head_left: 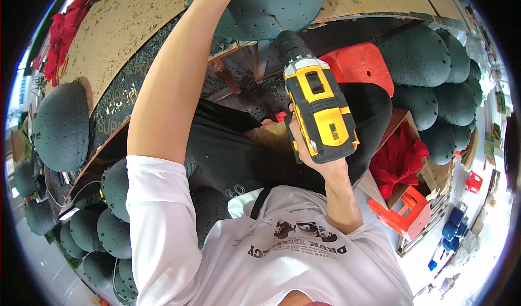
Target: Drilling multiple holes into green plastic semi-spherical shells using a power drill on a factory workbench.
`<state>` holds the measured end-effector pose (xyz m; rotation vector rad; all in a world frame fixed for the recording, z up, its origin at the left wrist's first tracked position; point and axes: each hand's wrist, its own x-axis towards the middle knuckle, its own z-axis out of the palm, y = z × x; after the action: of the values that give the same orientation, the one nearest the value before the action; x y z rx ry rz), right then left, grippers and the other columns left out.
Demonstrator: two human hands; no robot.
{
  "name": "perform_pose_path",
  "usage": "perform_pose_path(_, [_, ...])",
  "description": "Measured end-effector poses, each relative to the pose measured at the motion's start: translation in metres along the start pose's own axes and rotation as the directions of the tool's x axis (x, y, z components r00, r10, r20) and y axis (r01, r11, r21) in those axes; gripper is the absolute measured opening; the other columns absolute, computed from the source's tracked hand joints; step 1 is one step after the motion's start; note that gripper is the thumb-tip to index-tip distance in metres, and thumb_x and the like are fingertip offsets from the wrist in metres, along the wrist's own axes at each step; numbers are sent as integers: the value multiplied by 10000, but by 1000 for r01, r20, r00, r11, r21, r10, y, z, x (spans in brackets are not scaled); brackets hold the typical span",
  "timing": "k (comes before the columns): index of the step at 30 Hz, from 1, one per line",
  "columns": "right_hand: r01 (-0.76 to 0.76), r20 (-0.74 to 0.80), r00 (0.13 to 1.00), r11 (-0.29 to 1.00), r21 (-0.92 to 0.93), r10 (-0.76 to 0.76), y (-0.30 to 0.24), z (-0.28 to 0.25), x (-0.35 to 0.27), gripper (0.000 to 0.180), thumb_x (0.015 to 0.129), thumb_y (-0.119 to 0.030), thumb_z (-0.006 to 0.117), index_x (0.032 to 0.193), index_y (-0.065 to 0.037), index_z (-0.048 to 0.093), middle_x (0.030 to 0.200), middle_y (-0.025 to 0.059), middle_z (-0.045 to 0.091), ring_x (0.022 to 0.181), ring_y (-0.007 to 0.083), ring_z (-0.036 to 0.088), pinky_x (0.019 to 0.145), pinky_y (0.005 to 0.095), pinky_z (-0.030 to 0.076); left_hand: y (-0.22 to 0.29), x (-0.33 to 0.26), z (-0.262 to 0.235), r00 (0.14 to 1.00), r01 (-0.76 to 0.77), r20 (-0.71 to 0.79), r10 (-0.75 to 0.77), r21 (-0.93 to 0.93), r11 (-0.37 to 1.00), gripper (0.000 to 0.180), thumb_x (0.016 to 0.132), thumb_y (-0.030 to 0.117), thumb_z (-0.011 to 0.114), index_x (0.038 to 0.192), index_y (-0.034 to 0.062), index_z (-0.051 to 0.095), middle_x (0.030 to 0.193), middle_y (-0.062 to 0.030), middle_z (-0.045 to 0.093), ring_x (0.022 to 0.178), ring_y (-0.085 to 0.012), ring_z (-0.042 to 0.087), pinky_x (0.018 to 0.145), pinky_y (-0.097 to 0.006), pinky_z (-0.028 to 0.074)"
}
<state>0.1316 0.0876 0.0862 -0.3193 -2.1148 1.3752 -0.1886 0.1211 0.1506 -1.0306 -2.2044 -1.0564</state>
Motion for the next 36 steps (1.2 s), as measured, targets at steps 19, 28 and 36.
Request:
perform_pose_path(19, [-317, -111, 939, 943, 98, 327, -17, -61, -92, 288, 812, -7, 747, 1096, -32, 701, 1073, 108, 724, 990, 265, 701, 873, 364, 545, 34, 52, -34, 947, -25, 319, -43, 207, 978, 258, 904, 249, 686, 989, 14, 750, 991, -196, 716, 974, -361, 680, 881, -449, 517])
perform_pose_path(28, [-294, -62, 952, 950, 104, 301, -9, -69, -83, 295, 808, -8, 743, 1099, -38, 701, 1075, 109, 724, 989, 271, 701, 873, 368, 542, 27, 78, -41, 943, -79, 328, 52, 71, 994, 228, 906, 167, 653, 1024, -14, 726, 997, -210, 717, 975, -344, 687, 891, -411, 517])
perform_pose_path(36, [-295, -33, 954, 951, 96, 299, -5, -67, -70, 301, 804, -9, 740, 1101, -44, 701, 1077, 110, 724, 988, 276, 700, 872, 372, 539, 6, 77, -31, 914, -97, 391, 106, -42, 994, 218, 909, 126, 642, 1050, -24, 711, 968, -193, 723, 936, -306, 694, 859, -386, 523])
